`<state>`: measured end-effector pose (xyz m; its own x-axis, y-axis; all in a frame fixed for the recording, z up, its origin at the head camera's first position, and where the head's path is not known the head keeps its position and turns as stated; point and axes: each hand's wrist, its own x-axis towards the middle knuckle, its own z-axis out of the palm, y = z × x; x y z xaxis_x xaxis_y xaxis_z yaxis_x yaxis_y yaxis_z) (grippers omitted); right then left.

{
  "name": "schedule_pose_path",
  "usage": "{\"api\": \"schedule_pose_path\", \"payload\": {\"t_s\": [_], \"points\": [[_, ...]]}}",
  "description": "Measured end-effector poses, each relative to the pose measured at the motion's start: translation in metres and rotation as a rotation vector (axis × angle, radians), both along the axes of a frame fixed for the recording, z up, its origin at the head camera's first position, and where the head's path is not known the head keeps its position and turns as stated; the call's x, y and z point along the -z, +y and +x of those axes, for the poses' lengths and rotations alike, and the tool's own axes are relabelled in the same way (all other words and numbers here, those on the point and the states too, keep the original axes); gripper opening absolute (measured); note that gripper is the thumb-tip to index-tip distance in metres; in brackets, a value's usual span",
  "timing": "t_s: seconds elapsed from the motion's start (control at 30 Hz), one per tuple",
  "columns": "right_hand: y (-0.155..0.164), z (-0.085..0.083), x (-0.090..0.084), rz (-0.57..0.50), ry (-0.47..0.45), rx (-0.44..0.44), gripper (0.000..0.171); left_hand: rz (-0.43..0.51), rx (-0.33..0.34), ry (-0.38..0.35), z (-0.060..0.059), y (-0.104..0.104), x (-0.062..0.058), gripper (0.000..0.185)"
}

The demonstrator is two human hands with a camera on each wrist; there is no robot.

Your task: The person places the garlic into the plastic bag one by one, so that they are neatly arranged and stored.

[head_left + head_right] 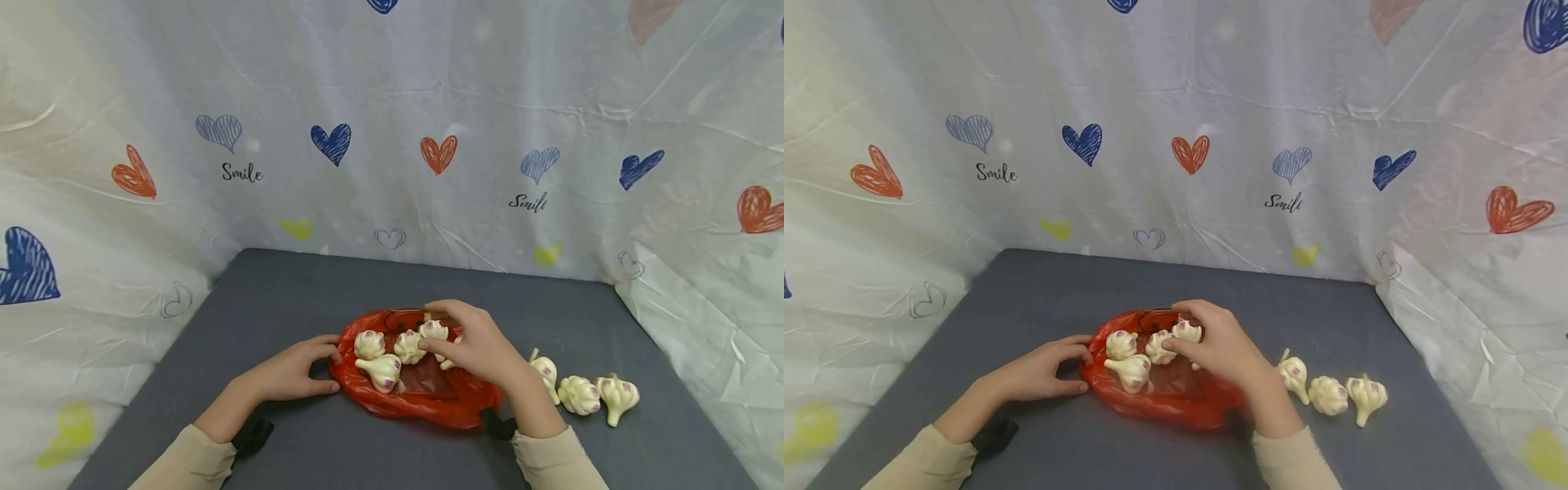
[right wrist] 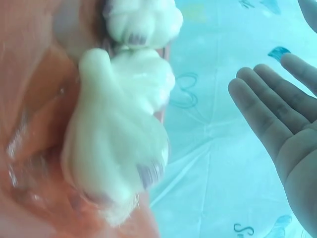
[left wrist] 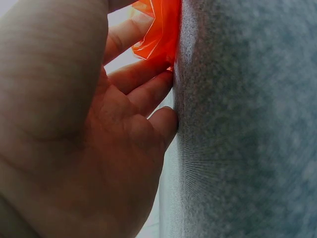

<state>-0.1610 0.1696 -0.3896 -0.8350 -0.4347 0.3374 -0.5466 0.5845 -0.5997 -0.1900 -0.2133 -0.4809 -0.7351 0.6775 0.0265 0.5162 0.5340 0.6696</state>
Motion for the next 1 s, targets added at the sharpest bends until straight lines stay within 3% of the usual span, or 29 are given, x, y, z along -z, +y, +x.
{"api": "schedule_pose_path", "payload": {"t_s": [0.53,1.0], "points": [[0.025,0.005,0.0,-0.031,0.045,0.095,0.057,0.001,0.0,0.003,-0.001,0.0,0.001,0.026],[0.068,0.016,0.007,0.039,0.09,0.22,0.051,-0.003,-0.006,-0.005,0.0,0.002,-0.001,0.027]]}}
